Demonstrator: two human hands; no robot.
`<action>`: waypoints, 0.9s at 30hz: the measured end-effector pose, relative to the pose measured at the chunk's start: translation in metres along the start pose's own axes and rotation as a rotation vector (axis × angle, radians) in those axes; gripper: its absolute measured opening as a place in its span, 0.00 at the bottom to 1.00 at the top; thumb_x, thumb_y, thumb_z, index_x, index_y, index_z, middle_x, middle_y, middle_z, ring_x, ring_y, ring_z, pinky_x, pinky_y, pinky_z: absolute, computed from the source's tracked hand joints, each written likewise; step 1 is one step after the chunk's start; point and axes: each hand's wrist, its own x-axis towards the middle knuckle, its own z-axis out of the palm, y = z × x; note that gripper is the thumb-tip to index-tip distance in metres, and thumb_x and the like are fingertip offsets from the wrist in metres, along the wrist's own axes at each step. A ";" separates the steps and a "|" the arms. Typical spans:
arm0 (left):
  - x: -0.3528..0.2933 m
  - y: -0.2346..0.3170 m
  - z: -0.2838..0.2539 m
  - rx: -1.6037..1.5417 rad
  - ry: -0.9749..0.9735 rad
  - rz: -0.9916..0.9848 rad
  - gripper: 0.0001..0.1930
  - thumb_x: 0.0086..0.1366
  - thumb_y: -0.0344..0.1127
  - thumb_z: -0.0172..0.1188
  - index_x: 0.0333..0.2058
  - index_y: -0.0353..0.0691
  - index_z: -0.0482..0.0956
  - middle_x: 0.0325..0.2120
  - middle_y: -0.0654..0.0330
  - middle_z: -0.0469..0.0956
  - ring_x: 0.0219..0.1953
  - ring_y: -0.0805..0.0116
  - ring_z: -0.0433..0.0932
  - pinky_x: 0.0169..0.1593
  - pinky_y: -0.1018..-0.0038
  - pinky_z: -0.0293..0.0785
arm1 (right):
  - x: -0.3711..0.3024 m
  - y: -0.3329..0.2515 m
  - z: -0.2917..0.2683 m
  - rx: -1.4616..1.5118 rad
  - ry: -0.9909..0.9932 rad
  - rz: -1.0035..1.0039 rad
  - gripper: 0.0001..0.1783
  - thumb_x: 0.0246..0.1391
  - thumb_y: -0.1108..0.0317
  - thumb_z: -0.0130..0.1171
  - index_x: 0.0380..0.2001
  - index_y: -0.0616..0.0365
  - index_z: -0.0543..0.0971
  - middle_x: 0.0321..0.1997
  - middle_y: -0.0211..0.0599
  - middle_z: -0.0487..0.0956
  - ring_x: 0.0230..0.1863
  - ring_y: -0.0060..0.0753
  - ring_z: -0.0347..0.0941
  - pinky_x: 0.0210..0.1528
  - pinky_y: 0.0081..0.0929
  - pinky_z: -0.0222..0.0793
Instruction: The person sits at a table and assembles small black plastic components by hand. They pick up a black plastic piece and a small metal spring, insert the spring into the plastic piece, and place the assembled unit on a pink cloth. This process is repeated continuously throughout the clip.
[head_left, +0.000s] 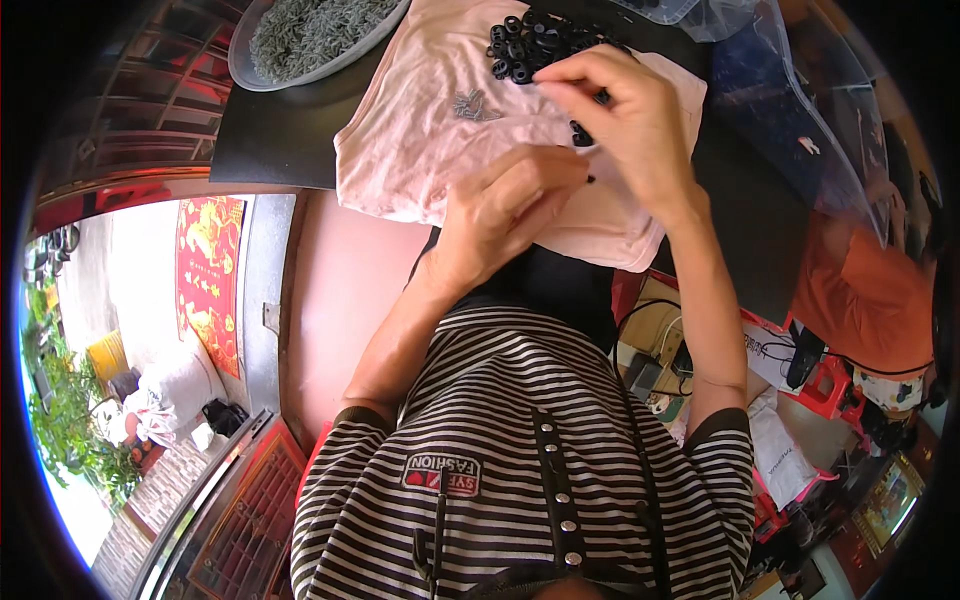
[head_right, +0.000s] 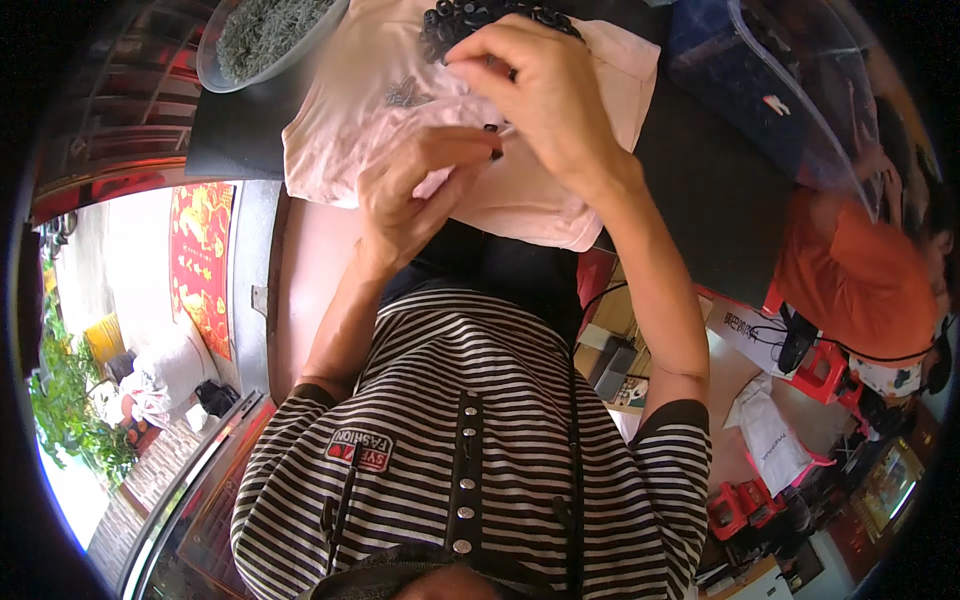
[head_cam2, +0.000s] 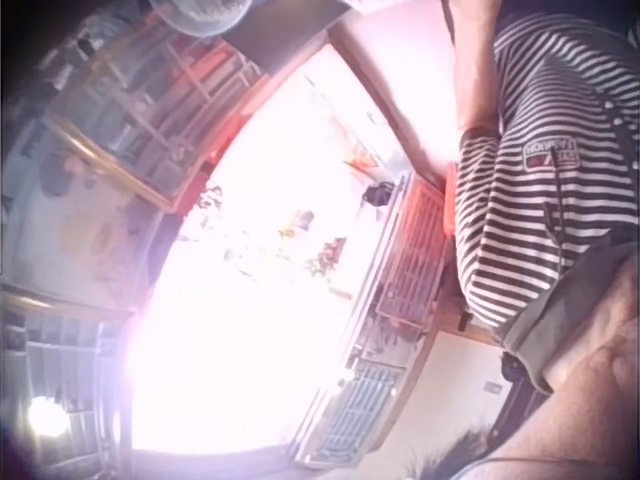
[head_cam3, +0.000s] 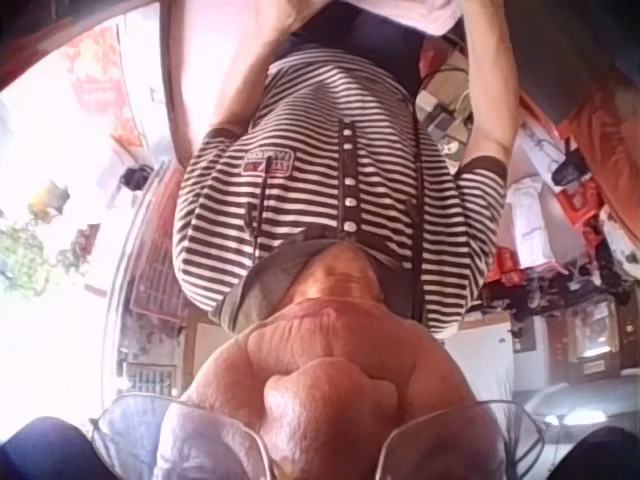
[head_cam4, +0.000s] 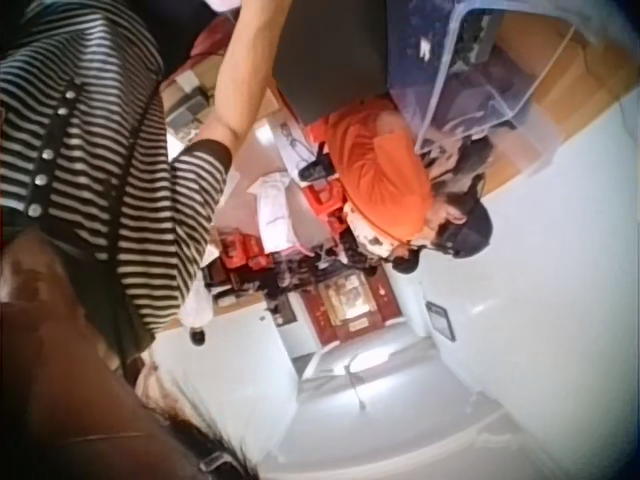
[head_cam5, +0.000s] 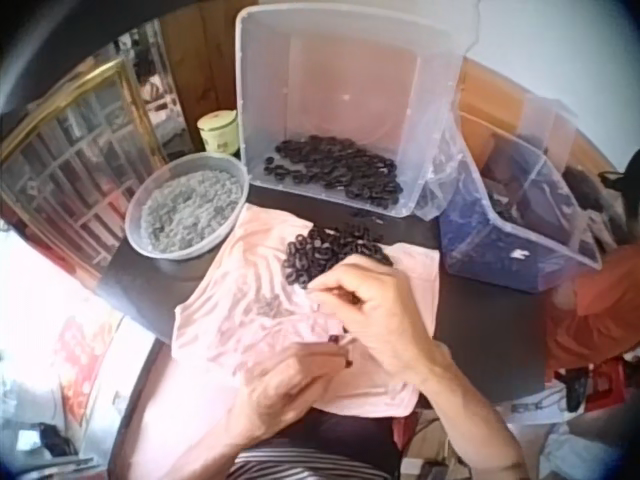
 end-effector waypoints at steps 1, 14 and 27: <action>-0.005 0.003 -0.002 -0.057 0.004 -0.038 0.09 0.52 0.18 0.61 0.33 0.33 0.77 0.33 0.56 0.78 0.36 0.64 0.79 0.39 0.75 0.74 | 0.000 0.005 0.010 0.039 -0.053 0.054 0.06 0.47 0.72 0.61 0.29 0.62 0.79 0.25 0.34 0.75 0.22 0.27 0.70 0.27 0.23 0.65; -0.039 0.013 -0.014 -0.797 0.130 -0.620 0.05 0.59 0.22 0.59 0.34 0.31 0.73 0.31 0.56 0.77 0.32 0.70 0.78 0.37 0.77 0.76 | -0.002 0.009 0.049 -0.220 -0.169 0.062 0.05 0.47 0.68 0.59 0.28 0.57 0.79 0.30 0.37 0.77 0.31 0.44 0.74 0.33 0.37 0.69; -0.033 0.011 -0.020 -0.948 0.173 -0.786 0.07 0.59 0.24 0.59 0.37 0.30 0.76 0.30 0.56 0.79 0.34 0.71 0.79 0.40 0.78 0.76 | -0.006 0.004 0.032 -0.015 -0.100 0.171 0.04 0.48 0.71 0.56 0.27 0.60 0.76 0.28 0.42 0.77 0.28 0.45 0.74 0.30 0.36 0.69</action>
